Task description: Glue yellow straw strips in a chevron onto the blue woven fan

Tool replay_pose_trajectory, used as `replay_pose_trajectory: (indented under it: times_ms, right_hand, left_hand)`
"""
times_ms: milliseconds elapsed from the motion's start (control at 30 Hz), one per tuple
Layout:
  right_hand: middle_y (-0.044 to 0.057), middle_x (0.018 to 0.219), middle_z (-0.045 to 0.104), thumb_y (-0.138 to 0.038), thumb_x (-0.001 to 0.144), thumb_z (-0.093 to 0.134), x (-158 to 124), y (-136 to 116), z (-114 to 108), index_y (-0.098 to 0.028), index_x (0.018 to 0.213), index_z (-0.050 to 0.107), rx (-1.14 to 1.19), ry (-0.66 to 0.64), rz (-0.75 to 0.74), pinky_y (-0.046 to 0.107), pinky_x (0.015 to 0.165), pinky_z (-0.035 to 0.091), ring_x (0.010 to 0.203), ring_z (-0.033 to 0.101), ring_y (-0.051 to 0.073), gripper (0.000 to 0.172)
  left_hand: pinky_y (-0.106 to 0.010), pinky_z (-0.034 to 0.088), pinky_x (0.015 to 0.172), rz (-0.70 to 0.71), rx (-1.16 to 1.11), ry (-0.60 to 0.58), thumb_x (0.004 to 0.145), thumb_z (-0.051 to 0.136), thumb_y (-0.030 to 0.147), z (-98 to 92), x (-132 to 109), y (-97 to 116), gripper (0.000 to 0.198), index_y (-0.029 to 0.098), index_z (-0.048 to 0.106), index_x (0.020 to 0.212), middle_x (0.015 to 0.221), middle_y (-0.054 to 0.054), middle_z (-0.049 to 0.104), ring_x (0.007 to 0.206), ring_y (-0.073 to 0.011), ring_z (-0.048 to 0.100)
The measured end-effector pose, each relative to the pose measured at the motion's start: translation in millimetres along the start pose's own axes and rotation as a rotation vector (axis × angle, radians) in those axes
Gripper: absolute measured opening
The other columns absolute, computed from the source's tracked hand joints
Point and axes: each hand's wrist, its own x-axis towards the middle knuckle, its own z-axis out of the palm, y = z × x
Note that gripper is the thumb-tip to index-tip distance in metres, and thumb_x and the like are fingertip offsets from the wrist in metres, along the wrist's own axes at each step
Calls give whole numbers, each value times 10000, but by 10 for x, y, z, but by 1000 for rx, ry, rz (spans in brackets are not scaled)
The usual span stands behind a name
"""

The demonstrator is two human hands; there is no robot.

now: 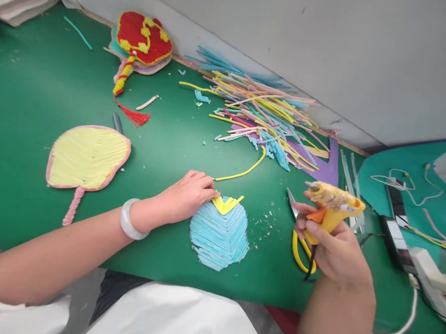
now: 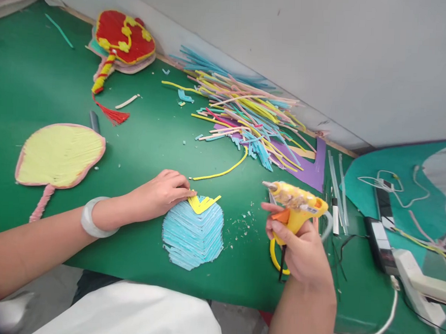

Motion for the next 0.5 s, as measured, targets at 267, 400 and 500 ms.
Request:
replay_pose_trajectory:
  times_ms: [267,400,500]
  right_hand:
    - [135,1046,731,-671,811,622,-200,85,379,-239,996,719,-63,-225,-3,365,649,548,780,619,233,480]
    - [117,1070,732,-519,885,625,-188,80,459,-203,1001,711,-198,-235,42,302,624,533,726,622,182,347]
    - [103,933,741,-556,870,619,-191,83,547,-185,941,718,-336,-237,26,277,589,522,698,624,179,390]
  left_hand:
    - [-356,391,876,3,2,18,969,477,118,18,5,-12,253,187,672,1114,998,-80,608,919,-207,536]
    - [-350,391,860,-3,4,13,973,472,125,23,6,-14,263,190,656,1150,986,-75,604,913,-210,531]
    - [-350,387,871,-15,10,16,978,474,149,29,5,-4,267,189,618,1200,984,-71,601,928,-217,524]
